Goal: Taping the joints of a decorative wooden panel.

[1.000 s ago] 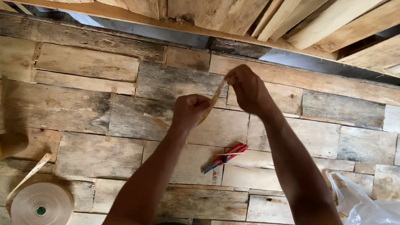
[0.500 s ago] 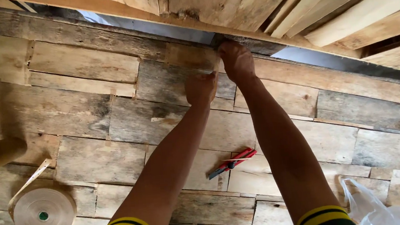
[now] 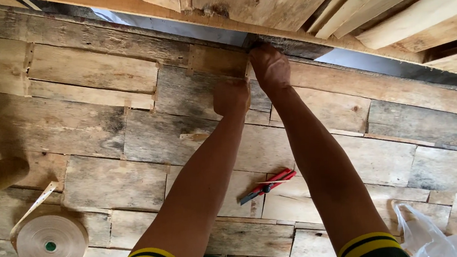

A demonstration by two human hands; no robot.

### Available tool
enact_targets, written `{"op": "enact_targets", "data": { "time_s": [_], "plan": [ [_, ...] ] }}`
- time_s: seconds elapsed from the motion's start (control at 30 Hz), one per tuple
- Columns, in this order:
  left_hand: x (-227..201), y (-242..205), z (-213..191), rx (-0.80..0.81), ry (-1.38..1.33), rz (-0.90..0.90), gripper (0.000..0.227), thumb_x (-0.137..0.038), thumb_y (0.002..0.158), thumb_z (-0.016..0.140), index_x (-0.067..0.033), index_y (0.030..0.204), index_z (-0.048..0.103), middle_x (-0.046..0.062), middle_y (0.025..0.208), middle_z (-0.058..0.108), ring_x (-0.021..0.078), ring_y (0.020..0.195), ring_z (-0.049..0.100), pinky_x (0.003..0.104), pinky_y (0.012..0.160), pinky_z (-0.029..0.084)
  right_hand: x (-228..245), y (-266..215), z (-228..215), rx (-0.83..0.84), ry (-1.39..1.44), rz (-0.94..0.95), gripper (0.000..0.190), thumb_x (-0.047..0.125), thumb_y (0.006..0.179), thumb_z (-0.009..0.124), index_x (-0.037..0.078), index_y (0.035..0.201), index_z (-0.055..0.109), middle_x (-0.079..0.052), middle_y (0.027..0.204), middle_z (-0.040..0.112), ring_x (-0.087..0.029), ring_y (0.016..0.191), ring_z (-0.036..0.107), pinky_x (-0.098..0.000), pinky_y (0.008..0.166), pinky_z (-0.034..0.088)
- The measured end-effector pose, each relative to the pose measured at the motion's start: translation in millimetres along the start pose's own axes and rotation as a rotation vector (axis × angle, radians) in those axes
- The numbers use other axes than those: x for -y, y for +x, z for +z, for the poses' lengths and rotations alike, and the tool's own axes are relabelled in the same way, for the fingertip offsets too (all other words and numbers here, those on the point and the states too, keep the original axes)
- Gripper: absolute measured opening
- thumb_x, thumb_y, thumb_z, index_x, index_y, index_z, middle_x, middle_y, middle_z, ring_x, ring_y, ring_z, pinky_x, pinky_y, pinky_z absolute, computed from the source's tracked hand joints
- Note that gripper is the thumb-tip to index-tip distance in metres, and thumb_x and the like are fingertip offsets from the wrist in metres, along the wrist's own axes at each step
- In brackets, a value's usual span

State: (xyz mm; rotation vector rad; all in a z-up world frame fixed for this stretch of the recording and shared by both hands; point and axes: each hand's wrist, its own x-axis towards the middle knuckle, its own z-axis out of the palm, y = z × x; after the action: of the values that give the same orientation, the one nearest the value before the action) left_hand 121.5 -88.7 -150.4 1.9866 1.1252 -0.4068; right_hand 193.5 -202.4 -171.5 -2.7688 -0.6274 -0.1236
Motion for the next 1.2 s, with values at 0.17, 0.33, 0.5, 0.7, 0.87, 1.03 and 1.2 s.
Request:
{"op": "enact_targets", "data": {
  "time_s": [0.17,0.33,0.5,0.7,0.87,1.03,1.2],
  "plan": [
    [3.2,2.3,4.1,-0.069,-0.005,0.031,0.053,-0.056,0.073,0.083,-0.0105,0.099,0.077,0.015,0.095,0.076,0.0352,0.085,0.073,0.051,0.072,0.059,-5.0,-3.8,9.8,-0.024,0.070,0.033,0.020,0.027,0.100,0.065,0.009,0.098,0.074,-0.018,0.097,0.072,-0.035,0.079,0.071,-0.0447,0.066,0.058],
    [-12.7,-7.2,-11.1,-0.016,0.086,-0.028,0.055,-0.061,0.087,0.074,-0.0081,0.103,0.079,0.017,0.100,0.076,0.0361,0.089,0.076,0.049,0.076,0.060,-3.9,-4.9,20.8,-0.090,0.273,0.183,0.023,0.027,0.103,0.060,0.009,0.099,0.074,-0.019,0.097,0.072,-0.041,0.086,0.069,-0.0499,0.075,0.056],
    [-4.9,10.4,4.8,-0.042,0.104,-0.008,0.049,-0.056,0.087,0.070,-0.0094,0.099,0.080,0.017,0.097,0.076,0.0364,0.086,0.075,0.050,0.072,0.060,-1.3,-12.2,24.8,-0.090,0.077,0.050,0.021,0.021,0.101,0.056,0.010,0.104,0.073,-0.017,0.110,0.071,-0.040,0.101,0.067,-0.0504,0.083,0.056],
    [-9.2,5.9,-2.9,-0.030,0.093,0.027,0.054,-0.060,0.089,0.067,-0.0071,0.092,0.079,0.016,0.087,0.076,0.0332,0.077,0.074,0.049,0.065,0.060,4.5,-16.9,15.1,-0.246,0.122,-0.059,0.021,0.020,0.103,0.057,0.010,0.112,0.073,-0.016,0.115,0.071,-0.038,0.103,0.067,-0.0478,0.087,0.058],
    [-9.2,11.0,0.4,0.094,0.092,-0.070,0.055,-0.060,0.090,0.068,-0.0052,0.089,0.078,0.014,0.087,0.077,0.0289,0.072,0.075,0.047,0.063,0.061,12.0,-17.5,7.4,-0.249,0.126,-0.031,0.021,0.020,0.102,0.064,0.007,0.116,0.073,-0.018,0.111,0.071,-0.037,0.094,0.070,-0.0453,0.078,0.060],
    [0.2,18.6,11.5,-0.057,0.091,0.053,0.038,-0.047,0.084,0.075,-0.0117,0.097,0.080,0.016,0.095,0.076,0.0354,0.085,0.075,0.049,0.068,0.061,8.7,-18.2,13.4,-0.248,0.164,0.077,0.023,0.024,0.099,0.073,0.007,0.114,0.071,-0.018,0.108,0.070,-0.037,0.087,0.071,-0.0459,0.073,0.059],
    [-14.8,4.1,-9.4,-0.013,0.068,-0.029,0.043,-0.052,0.085,0.075,-0.0096,0.095,0.080,0.017,0.098,0.076,0.0368,0.090,0.074,0.049,0.075,0.060,4.7,-28.5,11.1,-0.235,0.151,0.029,0.019,0.020,0.099,0.071,0.009,0.114,0.068,-0.018,0.108,0.067,-0.038,0.091,0.068,-0.0476,0.077,0.058]
  ]
}}
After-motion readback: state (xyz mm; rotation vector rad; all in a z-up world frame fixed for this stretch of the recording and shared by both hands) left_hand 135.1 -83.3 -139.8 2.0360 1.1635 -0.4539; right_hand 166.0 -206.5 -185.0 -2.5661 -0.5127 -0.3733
